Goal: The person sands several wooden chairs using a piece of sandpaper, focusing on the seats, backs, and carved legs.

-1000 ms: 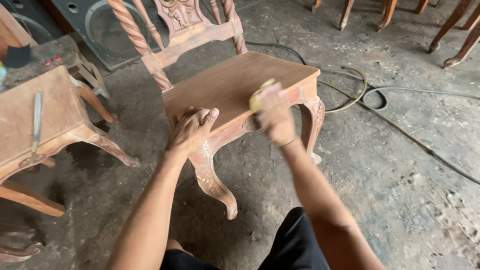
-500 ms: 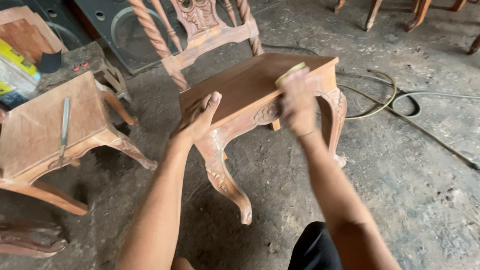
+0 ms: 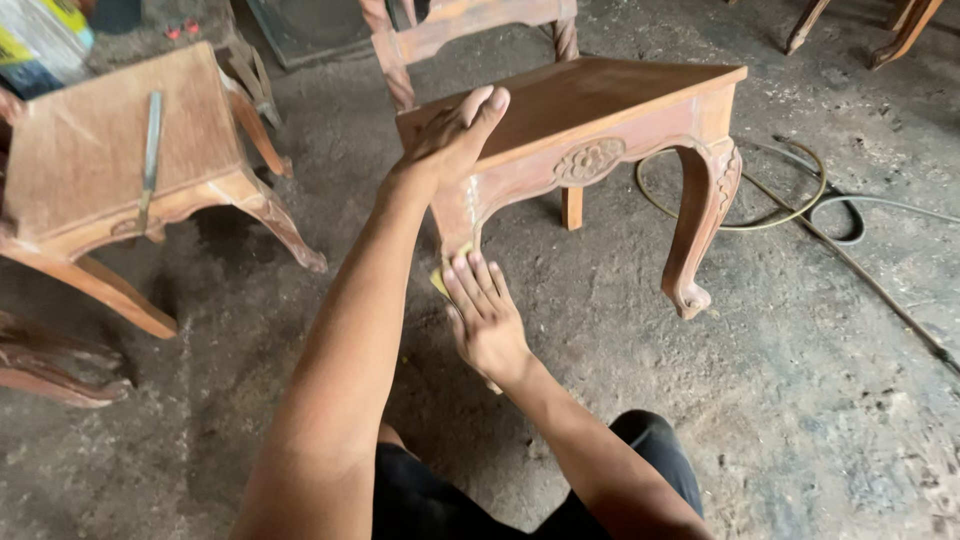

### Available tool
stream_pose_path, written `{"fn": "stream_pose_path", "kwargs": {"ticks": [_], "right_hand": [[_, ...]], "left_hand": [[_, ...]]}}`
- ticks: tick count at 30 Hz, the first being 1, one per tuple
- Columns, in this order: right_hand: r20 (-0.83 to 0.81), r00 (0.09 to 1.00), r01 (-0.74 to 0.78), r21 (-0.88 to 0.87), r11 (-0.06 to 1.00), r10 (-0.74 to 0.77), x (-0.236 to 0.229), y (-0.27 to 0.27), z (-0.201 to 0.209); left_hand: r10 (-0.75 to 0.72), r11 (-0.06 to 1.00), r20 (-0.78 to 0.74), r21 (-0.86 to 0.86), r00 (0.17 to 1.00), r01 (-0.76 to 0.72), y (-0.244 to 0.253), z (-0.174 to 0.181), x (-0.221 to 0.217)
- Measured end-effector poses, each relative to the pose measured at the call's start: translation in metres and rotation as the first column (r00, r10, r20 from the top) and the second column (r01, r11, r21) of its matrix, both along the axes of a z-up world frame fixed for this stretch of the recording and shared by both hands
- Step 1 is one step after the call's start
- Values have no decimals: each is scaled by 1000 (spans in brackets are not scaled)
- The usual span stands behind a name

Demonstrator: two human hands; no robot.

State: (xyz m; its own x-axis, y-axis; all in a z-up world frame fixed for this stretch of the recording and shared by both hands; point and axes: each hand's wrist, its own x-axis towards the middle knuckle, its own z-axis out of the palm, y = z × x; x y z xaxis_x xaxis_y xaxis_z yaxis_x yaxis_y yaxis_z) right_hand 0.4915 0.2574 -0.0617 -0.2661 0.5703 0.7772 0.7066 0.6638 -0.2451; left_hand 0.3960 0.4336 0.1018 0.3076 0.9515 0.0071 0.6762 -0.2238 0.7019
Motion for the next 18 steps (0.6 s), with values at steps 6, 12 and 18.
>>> {"fn": "stream_pose_path", "kwargs": {"ticks": [6,12,18], "right_hand": [[-55,995,85,59,995,-81,10,34,39],[124,985,-108,-99,989,120,10,-22,3],[-290,775,581,-23,814,-562,107,94,40]], "left_hand": [[34,999,-130,4,991,-34,-6,-3,2],[90,995,-219,-22,972,-97,-1,3,4],[101,995,-282,28,954,-97,-3,-1,8]]}}
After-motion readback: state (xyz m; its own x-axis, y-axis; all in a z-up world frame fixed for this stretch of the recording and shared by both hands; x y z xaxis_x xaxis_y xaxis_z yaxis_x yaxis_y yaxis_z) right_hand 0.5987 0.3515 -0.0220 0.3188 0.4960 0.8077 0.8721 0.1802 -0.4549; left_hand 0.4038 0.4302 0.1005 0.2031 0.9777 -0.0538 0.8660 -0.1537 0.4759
